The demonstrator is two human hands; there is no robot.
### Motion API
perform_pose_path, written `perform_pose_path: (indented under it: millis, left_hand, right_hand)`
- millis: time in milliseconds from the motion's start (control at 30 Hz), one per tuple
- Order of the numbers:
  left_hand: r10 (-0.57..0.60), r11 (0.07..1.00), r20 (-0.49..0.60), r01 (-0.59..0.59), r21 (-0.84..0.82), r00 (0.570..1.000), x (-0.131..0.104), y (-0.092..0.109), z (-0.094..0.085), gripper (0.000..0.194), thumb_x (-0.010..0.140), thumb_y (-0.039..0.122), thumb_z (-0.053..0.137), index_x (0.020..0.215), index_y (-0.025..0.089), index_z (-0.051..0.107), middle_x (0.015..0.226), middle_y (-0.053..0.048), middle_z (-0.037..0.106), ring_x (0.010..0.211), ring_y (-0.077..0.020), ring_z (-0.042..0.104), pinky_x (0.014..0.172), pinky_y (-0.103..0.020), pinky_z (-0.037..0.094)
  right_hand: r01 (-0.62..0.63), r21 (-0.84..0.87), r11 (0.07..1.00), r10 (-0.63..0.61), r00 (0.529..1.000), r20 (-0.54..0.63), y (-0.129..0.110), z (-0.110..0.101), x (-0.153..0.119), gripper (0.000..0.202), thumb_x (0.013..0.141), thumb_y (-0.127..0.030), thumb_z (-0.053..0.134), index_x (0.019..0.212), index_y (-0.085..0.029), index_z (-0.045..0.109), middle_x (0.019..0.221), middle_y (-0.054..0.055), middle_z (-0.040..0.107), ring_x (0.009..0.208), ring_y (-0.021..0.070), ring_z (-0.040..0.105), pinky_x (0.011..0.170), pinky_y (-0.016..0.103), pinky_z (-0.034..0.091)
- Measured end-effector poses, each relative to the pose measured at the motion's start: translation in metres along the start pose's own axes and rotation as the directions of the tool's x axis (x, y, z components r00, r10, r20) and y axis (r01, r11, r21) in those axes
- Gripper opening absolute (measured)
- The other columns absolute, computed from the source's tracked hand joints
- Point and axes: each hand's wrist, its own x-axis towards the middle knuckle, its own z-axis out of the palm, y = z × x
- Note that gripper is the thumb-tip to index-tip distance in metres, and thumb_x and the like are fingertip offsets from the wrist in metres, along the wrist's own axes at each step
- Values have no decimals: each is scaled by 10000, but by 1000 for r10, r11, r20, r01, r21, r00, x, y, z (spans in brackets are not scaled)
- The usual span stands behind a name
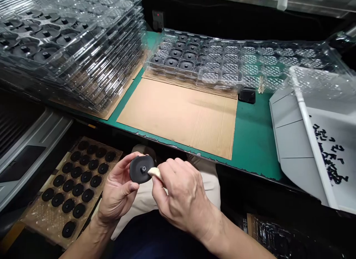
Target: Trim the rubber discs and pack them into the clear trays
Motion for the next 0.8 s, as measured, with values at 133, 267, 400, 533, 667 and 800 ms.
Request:
perform_pose_path:
  millis: [133,267,400,533,667,800]
  left_hand:
    - [-203,975,46,206,-89,978,-4,-1,-3,598,664,256,944,1229,289,753,1217,-52,747,1121,-193,679,979,-234,543]
    - [-334,927,43,337,-164,941,-5,1,-4,653,687,314,927,1304,301,710,1280,-48,731,1186,-192,661,988,-207,527]
    - [-303,936,34,304,-177,952,-3,1,-2,626,742,314,879,1337,318,684,1307,-37,725,1248,-206,640,1035,-228,509]
    - [-316,939,44,319,-126,948,-2,-7,4,542,803,274,816,1331,295,692,1312,-52,724,1273,-232,628,1058,-274,508]
    - [-346,938,-9,346,16,938,-1,-16,13,382,887,279,737,1267,238,738,1219,-95,760,1198,-245,668,1019,-300,529]
    - [-385,919,-23,385,88,923,5,-19,22,370,929,312,694,1284,210,728,1167,-125,775,1172,-270,681,1023,-352,526]
  right_hand:
    - [14,-133,991,-13,1000,12,15,2,4,247,1030,-228,463,806,-187,560,742,21,507,692,180,414,666,350,316]
    - [-80,-31,996,79,996,-38,38,4,5,212,1043,-278,488,1134,-158,637,937,74,669,807,200,576,758,343,432]
    - [-445,543,713,383,895,230,51,14,-9,262,1017,-402,518,1149,-196,614,854,18,642,681,157,602,595,270,508]
    - [-618,759,207,337,773,537,45,32,-27,422,969,-602,554,940,-184,603,743,-18,553,510,104,460,421,221,427]
    - [-494,776,392,359,859,365,35,38,-32,532,1013,-595,507,706,-168,586,680,-14,501,595,102,411,551,230,374]
    - [-473,749,464,431,859,275,33,33,-34,525,1025,-585,492,689,-184,528,624,-29,471,579,106,413,554,240,337]
